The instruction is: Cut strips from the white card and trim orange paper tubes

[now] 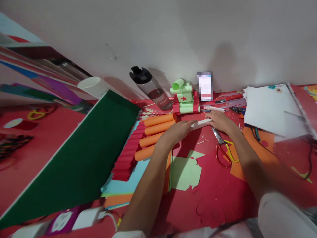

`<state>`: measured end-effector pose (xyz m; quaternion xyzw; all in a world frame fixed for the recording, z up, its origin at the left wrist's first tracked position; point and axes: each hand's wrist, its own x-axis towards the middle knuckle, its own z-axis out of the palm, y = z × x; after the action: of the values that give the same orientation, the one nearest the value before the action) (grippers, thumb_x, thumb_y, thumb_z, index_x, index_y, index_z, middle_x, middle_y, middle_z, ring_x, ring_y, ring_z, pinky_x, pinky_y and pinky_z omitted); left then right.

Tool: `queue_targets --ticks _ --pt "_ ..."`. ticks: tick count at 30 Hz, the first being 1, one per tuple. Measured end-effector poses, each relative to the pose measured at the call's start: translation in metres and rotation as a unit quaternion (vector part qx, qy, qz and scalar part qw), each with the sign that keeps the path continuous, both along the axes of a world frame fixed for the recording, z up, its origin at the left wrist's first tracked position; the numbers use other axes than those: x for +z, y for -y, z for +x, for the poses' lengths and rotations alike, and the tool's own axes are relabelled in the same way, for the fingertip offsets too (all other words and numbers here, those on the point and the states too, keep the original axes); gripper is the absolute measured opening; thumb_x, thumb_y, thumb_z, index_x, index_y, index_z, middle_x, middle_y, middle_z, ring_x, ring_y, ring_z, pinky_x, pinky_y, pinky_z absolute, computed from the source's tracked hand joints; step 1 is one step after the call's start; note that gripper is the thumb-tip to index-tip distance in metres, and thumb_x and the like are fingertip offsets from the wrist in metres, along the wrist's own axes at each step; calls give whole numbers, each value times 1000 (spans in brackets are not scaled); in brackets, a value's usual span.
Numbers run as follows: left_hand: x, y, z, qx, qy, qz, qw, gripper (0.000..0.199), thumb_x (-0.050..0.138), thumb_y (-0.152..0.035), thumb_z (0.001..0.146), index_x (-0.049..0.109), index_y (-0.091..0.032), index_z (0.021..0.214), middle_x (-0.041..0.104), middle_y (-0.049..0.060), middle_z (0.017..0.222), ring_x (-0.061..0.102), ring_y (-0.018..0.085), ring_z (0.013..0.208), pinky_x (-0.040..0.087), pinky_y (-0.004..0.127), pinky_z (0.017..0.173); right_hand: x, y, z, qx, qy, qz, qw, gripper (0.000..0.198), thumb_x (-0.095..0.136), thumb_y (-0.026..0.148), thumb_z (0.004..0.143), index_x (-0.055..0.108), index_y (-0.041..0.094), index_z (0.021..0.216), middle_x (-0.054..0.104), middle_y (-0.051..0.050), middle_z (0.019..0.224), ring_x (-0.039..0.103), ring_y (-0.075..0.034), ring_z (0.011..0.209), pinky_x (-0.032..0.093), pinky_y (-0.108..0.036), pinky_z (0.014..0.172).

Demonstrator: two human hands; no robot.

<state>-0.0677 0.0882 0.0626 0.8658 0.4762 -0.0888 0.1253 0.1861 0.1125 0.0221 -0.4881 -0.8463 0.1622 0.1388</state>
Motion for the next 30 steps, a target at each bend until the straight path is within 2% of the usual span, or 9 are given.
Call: queue_targets --ticks 8,14,21,25,30 --pt "-2 -1 3 10 4 2 1000 55 38 -13 106 47 -23 160 74 17 128 76 30 107 56 37 89 7 3 -3 -7 -24 11 1000 10 67 13 96 73 20 101 74 -10 109 66 -28 107 50 -38 93" --pt "3 1 5 21 -4 14 1000 58 36 -3 101 51 -20 154 75 17 124 76 30 106 57 38 88 2 2 -5 -13 -32 23 999 16 66 11 97 73 20 109 73 -12 127 67 -29 120 51 -42 104" --pt "6 2 8 27 -14 3 1000 66 35 3 95 48 -18 156 74 17 127 76 30 108 57 37 93 1 3 -6 -29 -72 25 997 23 69 11 96 73 20 117 73 -12 131 66 -28 125 51 -43 108" --pt "2 0 6 25 -1 2 1000 66 36 2 96 50 -20 156 73 17 132 75 29 113 56 38 96 -2 1 -6 -27 -74 30 996 21 69 10 96 75 21 112 75 -10 121 68 -27 116 52 -41 102" --pt "1 -1 4 41 -7 4 999 58 39 -7 101 50 -19 156 75 19 127 76 31 112 56 39 96 -2 -1 -5 -19 -70 17 997 17 68 8 95 75 20 105 75 -9 113 68 -26 107 51 -38 96"
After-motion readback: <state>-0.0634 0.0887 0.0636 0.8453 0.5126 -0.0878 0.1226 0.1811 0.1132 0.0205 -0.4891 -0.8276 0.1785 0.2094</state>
